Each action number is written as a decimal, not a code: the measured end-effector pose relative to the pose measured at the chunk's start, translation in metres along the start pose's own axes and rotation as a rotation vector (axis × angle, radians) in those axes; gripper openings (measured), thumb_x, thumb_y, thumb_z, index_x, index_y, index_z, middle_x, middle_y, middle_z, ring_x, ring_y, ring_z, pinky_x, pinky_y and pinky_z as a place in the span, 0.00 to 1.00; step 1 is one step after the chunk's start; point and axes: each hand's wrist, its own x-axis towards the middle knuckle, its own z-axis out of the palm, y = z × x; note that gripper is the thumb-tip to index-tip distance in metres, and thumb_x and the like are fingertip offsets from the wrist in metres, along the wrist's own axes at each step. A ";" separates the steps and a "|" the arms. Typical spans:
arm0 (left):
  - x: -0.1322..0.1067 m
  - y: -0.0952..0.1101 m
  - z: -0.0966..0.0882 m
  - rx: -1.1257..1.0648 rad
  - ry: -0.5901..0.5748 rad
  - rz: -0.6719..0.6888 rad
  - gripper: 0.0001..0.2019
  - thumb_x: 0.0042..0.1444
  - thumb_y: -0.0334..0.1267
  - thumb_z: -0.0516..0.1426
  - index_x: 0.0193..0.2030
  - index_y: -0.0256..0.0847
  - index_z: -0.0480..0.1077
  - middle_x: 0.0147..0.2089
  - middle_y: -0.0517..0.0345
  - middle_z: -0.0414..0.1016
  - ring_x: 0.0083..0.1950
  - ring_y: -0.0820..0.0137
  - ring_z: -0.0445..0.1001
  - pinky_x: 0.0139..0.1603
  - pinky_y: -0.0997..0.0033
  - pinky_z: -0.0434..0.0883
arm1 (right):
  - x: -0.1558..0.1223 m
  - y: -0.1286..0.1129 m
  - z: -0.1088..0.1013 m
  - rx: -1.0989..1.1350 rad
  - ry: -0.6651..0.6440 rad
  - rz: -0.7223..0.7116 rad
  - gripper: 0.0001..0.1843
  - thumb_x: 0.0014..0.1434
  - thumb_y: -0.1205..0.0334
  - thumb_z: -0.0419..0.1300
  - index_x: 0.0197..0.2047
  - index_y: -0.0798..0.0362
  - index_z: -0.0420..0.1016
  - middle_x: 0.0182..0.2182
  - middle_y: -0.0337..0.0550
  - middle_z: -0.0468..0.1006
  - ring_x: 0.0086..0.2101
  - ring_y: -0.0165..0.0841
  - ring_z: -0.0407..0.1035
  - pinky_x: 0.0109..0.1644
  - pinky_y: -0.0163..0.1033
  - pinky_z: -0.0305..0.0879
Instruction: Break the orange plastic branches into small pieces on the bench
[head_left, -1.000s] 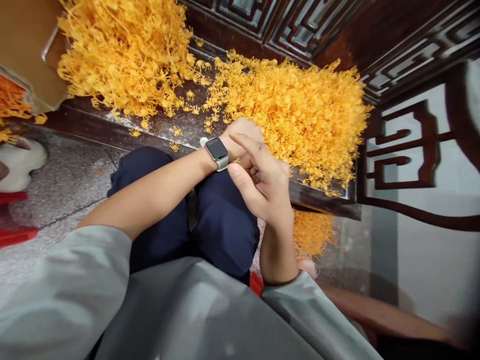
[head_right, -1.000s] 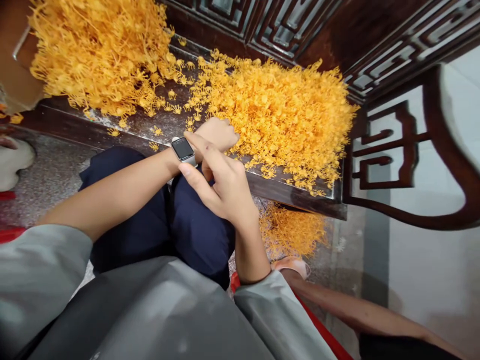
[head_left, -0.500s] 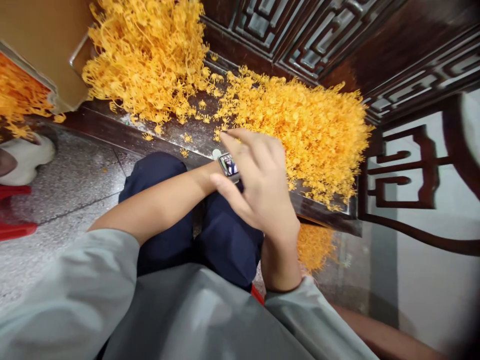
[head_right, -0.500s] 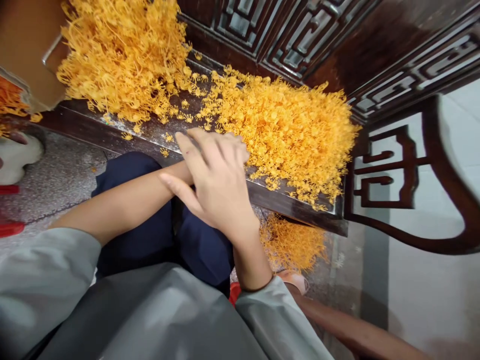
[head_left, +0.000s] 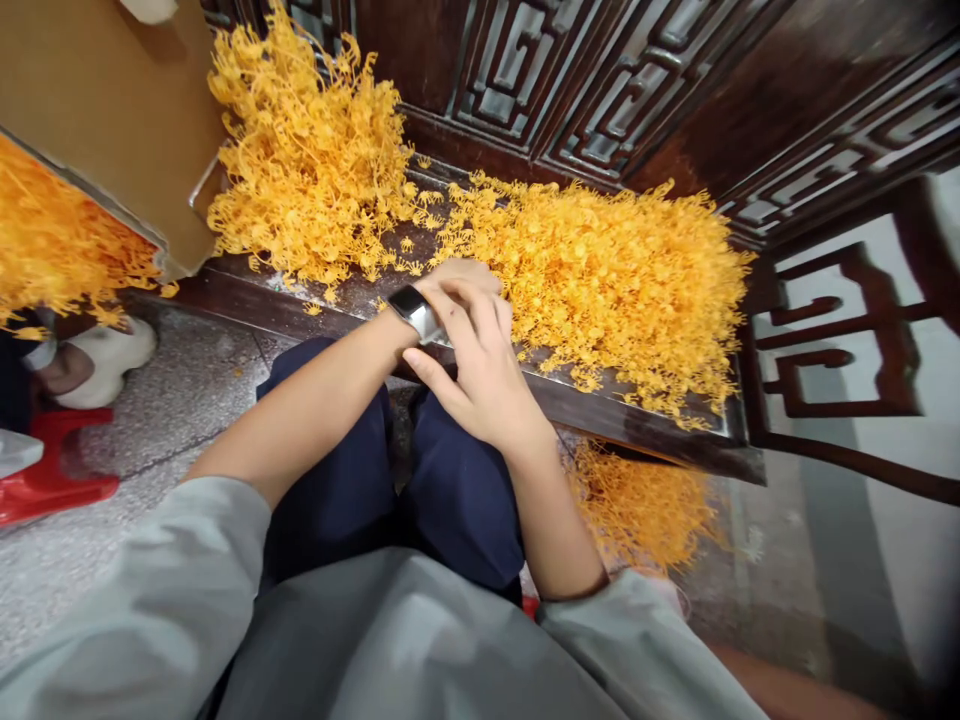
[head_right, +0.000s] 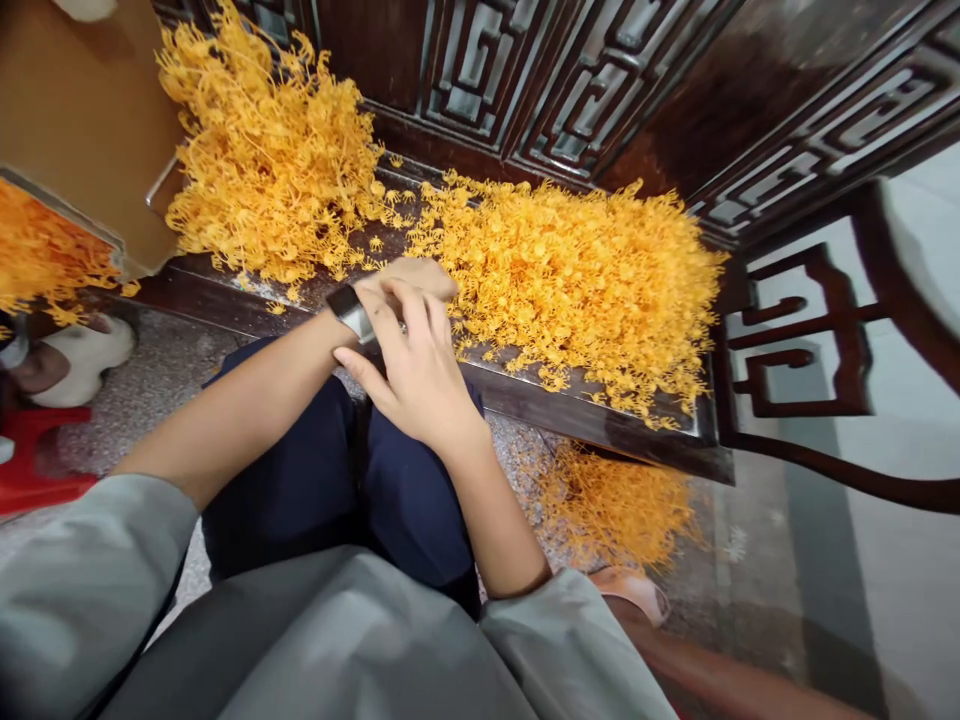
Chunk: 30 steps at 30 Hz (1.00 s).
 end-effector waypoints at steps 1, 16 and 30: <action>-0.004 -0.019 -0.010 0.063 -0.046 -0.032 0.07 0.64 0.29 0.61 0.37 0.34 0.83 0.38 0.39 0.84 0.43 0.56 0.83 0.42 0.61 0.75 | 0.000 0.000 0.000 -0.003 0.005 0.014 0.33 0.77 0.44 0.54 0.75 0.56 0.64 0.69 0.62 0.66 0.69 0.51 0.60 0.76 0.60 0.59; -0.042 -0.142 -0.007 0.275 -0.381 -0.254 0.25 0.59 0.48 0.67 0.62 0.43 0.79 0.61 0.41 0.79 0.64 0.45 0.74 0.63 0.54 0.70 | 0.030 0.003 0.006 0.001 -0.521 -0.125 0.19 0.76 0.50 0.58 0.54 0.57 0.79 0.49 0.58 0.82 0.48 0.48 0.75 0.55 0.53 0.73; -0.046 -0.152 -0.029 0.299 -0.106 -0.394 0.25 0.62 0.31 0.52 0.64 0.34 0.77 0.60 0.31 0.77 0.59 0.44 0.76 0.59 0.51 0.72 | 0.119 0.056 0.108 0.674 0.321 0.625 0.02 0.65 0.64 0.59 0.40 0.51 0.73 0.45 0.45 0.79 0.49 0.36 0.72 0.61 0.43 0.67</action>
